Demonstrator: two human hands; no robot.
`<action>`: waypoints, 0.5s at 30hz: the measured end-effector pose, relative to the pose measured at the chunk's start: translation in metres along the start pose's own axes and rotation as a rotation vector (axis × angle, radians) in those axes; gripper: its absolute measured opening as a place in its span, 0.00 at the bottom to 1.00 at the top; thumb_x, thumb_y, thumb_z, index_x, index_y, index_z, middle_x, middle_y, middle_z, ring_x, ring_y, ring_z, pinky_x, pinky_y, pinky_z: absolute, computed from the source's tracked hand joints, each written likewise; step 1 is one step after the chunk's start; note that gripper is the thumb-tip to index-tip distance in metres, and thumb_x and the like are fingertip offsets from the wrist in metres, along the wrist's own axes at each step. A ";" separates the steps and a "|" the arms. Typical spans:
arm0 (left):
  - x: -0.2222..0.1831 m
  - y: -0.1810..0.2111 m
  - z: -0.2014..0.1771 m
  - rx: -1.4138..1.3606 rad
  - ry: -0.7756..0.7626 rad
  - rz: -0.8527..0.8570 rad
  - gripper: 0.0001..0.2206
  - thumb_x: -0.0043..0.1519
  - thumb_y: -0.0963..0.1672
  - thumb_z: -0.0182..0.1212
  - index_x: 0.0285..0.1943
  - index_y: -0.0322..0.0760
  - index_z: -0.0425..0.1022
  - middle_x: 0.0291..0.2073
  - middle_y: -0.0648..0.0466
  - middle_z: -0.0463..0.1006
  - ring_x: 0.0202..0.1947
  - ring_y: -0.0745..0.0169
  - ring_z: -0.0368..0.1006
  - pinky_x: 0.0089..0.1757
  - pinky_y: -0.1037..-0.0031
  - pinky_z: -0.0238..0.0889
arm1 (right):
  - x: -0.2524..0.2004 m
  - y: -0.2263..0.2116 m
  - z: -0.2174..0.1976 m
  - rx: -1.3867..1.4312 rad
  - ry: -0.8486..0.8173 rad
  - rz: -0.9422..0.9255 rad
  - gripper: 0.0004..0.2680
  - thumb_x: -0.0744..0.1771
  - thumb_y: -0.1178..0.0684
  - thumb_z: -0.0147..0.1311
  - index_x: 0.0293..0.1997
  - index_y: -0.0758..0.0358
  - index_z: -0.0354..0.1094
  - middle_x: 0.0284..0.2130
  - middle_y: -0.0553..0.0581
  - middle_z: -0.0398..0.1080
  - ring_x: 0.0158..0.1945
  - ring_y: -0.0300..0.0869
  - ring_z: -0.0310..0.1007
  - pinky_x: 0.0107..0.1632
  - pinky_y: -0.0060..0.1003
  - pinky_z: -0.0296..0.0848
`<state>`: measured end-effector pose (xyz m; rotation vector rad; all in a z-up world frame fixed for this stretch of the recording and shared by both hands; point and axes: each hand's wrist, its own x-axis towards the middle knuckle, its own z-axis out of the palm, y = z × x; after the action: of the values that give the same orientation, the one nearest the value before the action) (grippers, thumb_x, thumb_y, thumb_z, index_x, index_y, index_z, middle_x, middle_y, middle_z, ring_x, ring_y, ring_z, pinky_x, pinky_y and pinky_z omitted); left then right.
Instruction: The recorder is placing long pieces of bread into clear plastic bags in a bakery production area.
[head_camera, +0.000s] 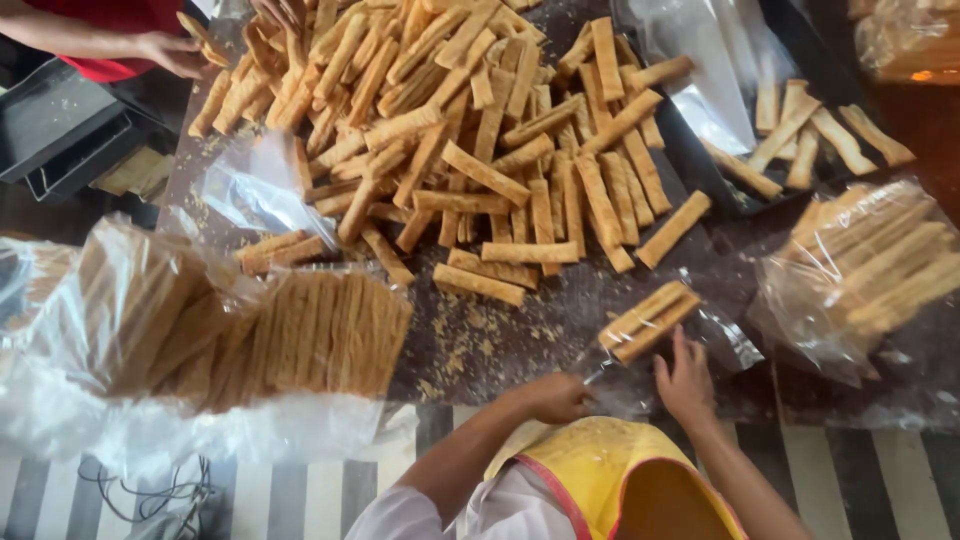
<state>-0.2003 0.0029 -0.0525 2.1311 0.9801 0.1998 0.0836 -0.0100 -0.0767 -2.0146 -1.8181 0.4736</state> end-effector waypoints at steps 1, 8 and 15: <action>-0.004 -0.002 -0.029 -0.154 -0.084 -0.020 0.18 0.62 0.45 0.59 0.60 0.35 0.78 0.45 0.41 0.80 0.45 0.42 0.77 0.47 0.57 0.71 | 0.000 0.002 0.003 0.018 0.021 -0.011 0.28 0.66 0.48 0.57 0.75 0.61 0.51 0.56 0.70 0.63 0.56 0.62 0.67 0.54 0.51 0.71; 0.061 -0.059 -0.192 -0.395 0.619 -0.565 0.19 0.68 0.47 0.56 0.66 0.35 0.68 0.51 0.42 0.77 0.36 0.54 0.76 0.33 0.65 0.74 | 0.010 -0.038 -0.020 0.286 0.165 0.207 0.15 0.69 0.53 0.53 0.64 0.63 0.68 0.52 0.62 0.70 0.49 0.50 0.73 0.51 0.42 0.73; 0.110 -0.065 -0.281 -0.033 0.568 -0.718 0.33 0.66 0.51 0.58 0.81 0.48 0.50 0.54 0.35 0.70 0.33 0.47 0.76 0.28 0.63 0.72 | 0.143 -0.164 -0.031 0.330 0.069 -0.067 0.12 0.69 0.56 0.54 0.59 0.64 0.70 0.50 0.60 0.72 0.47 0.45 0.75 0.48 0.37 0.75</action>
<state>-0.2819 0.2710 0.0787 1.5803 1.9804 0.4628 -0.0286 0.1449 0.0321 -1.7213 -1.6380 0.6299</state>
